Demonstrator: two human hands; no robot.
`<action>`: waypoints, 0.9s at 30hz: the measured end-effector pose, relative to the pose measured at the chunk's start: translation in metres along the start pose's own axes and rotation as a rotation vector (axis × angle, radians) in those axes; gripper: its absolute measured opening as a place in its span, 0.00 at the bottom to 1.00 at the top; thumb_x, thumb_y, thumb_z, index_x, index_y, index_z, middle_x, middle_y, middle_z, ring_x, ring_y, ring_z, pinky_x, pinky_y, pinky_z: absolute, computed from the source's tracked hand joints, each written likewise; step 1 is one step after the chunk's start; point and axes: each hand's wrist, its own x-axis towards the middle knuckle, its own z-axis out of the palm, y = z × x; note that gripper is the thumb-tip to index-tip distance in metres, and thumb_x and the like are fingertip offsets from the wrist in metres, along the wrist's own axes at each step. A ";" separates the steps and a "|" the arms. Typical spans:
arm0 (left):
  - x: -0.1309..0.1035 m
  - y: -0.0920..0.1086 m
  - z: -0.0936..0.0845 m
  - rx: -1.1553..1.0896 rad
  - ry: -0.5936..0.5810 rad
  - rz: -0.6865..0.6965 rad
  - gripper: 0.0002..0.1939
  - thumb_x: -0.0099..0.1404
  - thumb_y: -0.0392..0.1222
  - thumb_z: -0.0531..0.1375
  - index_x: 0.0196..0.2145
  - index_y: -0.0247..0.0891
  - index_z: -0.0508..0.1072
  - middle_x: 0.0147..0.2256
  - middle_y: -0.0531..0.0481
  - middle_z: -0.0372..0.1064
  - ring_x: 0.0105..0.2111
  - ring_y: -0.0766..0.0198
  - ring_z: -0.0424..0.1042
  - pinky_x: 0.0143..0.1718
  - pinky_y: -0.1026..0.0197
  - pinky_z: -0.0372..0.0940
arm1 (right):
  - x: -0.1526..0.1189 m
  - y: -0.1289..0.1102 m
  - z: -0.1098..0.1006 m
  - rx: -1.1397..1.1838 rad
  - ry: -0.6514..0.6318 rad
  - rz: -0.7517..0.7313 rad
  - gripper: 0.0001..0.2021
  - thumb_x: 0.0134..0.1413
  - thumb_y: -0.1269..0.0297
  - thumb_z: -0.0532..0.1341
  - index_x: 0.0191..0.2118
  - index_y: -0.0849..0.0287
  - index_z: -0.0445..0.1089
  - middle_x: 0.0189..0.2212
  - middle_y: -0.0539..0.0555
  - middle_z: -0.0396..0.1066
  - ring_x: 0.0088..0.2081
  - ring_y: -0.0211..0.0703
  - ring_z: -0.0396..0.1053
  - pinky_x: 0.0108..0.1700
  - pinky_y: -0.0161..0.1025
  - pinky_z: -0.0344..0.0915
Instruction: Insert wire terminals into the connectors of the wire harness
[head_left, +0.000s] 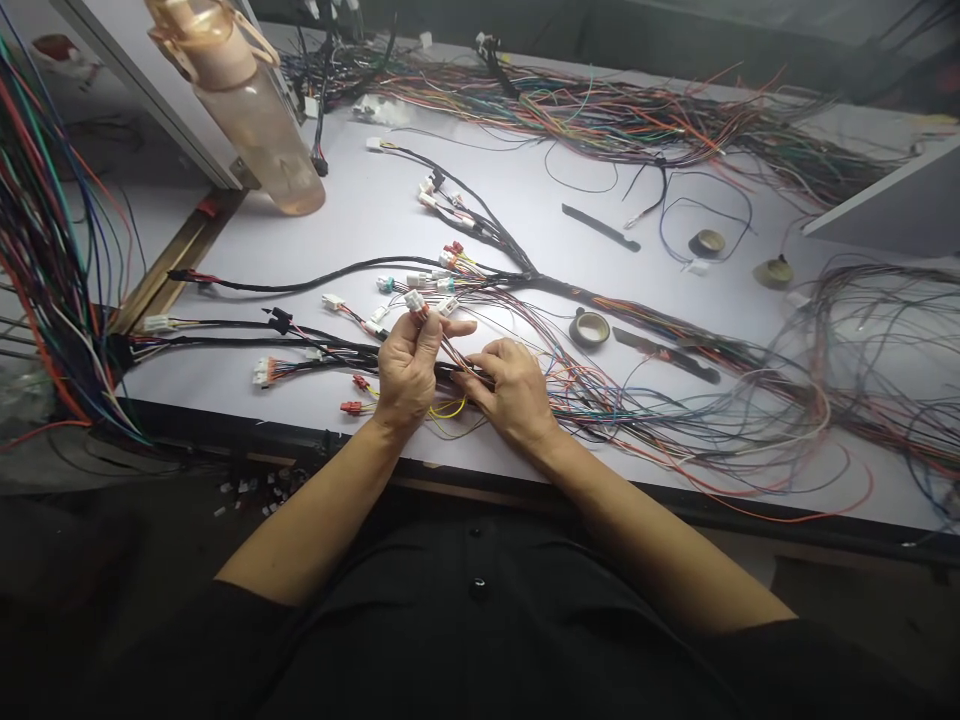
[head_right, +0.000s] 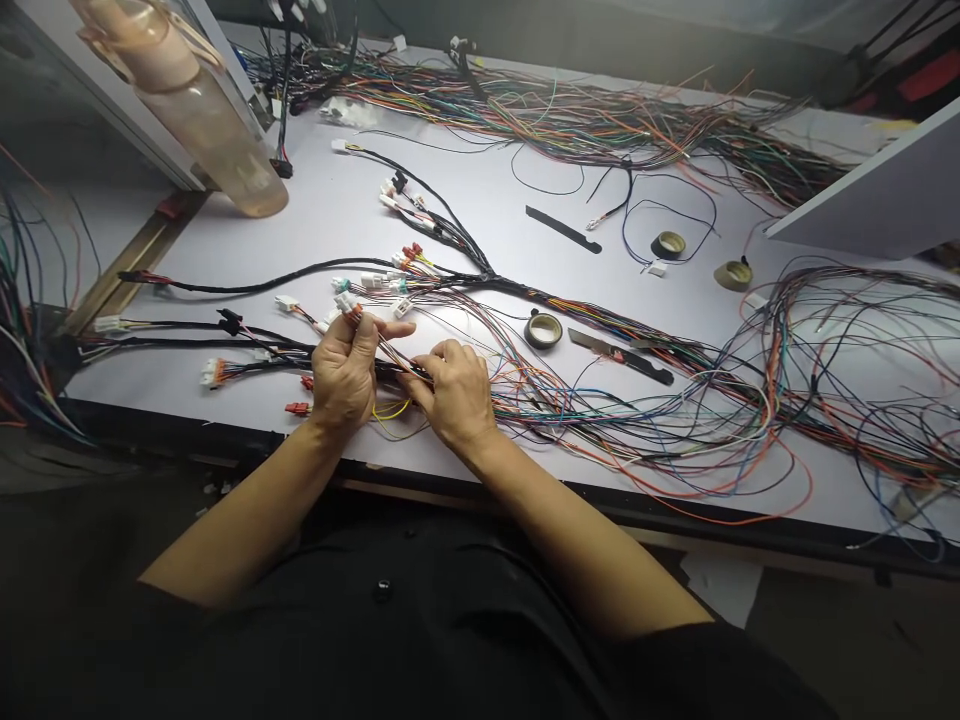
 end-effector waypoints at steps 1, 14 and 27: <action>0.000 -0.001 0.000 0.001 0.003 0.002 0.09 0.66 0.47 0.59 0.33 0.39 0.69 0.29 0.52 0.78 0.36 0.62 0.78 0.49 0.58 0.63 | 0.001 0.002 0.001 0.038 0.001 0.014 0.10 0.58 0.57 0.63 0.41 0.55 0.76 0.36 0.54 0.70 0.38 0.45 0.64 0.41 0.42 0.58; -0.001 0.015 -0.021 0.790 -0.390 0.161 0.14 0.58 0.50 0.66 0.40 0.44 0.80 0.38 0.47 0.74 0.44 0.55 0.69 0.51 0.52 0.61 | 0.003 0.002 0.007 0.114 0.067 0.031 0.09 0.59 0.66 0.61 0.30 0.53 0.78 0.30 0.51 0.70 0.35 0.41 0.66 0.39 0.38 0.63; -0.009 0.003 -0.021 0.749 -0.286 0.126 0.11 0.64 0.48 0.61 0.32 0.41 0.80 0.28 0.50 0.75 0.30 0.61 0.71 0.37 0.58 0.63 | -0.012 0.044 -0.050 0.295 0.098 -0.145 0.10 0.62 0.65 0.59 0.45 0.59 0.76 0.42 0.57 0.75 0.45 0.43 0.72 0.49 0.44 0.68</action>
